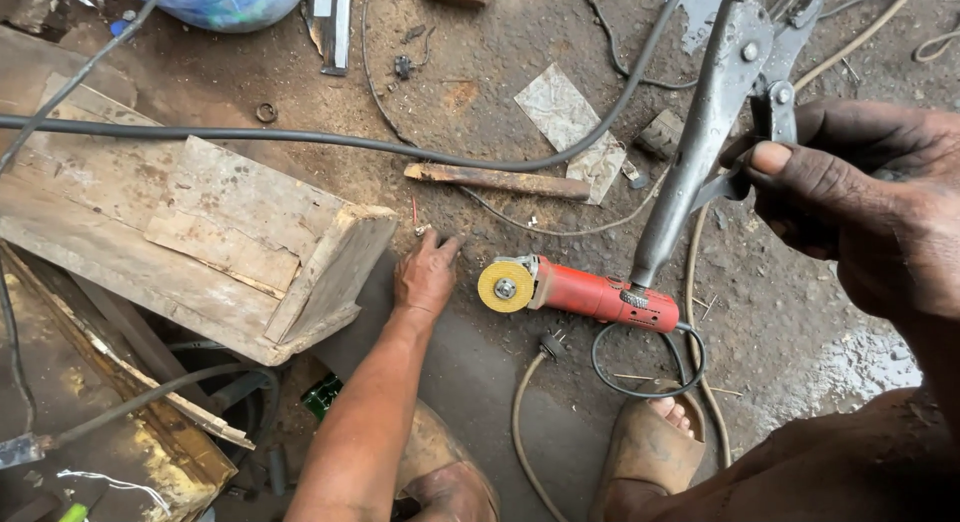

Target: Fitting and grinding small metal components using an angle grinder and pliers in a workshop environment.

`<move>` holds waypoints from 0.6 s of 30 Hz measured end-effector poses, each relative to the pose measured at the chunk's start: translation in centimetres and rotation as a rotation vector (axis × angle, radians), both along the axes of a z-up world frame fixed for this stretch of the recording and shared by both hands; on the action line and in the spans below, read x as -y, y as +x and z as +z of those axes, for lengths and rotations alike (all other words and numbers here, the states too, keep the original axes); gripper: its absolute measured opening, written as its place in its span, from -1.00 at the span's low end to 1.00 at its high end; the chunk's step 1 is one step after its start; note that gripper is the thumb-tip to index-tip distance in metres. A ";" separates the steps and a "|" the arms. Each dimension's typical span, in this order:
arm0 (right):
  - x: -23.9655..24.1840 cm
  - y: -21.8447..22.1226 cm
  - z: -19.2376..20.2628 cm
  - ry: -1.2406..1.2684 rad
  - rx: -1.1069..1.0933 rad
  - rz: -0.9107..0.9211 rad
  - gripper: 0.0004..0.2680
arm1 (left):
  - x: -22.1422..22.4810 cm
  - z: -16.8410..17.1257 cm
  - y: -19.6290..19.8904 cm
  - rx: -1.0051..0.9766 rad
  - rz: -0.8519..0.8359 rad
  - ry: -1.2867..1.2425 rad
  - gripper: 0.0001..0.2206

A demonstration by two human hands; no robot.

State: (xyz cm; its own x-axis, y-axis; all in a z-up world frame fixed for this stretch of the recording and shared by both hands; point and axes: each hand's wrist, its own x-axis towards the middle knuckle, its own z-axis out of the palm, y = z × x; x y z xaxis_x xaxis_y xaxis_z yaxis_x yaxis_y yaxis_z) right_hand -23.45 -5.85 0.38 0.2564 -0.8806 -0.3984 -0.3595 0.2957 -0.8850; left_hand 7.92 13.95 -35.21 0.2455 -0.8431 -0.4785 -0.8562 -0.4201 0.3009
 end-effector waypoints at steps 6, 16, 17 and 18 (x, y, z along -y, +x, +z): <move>0.1 0.4 0.0 0.007 0.027 0.008 -0.86 | -1.0 -1.2 0.4 0.135 -0.188 -0.183 -0.51; -0.1 -0.1 -0.5 -0.012 0.056 0.036 -0.87 | 2.6 7.9 -1.2 -0.400 0.570 0.151 -0.29; -0.1 -0.1 -0.5 -0.010 0.056 0.038 -0.87 | 2.6 7.7 -1.0 -0.400 0.572 0.153 -0.29; -0.1 -0.2 -0.5 -0.012 0.065 0.043 -0.87 | 2.7 7.6 -0.9 -0.391 0.539 0.174 -0.34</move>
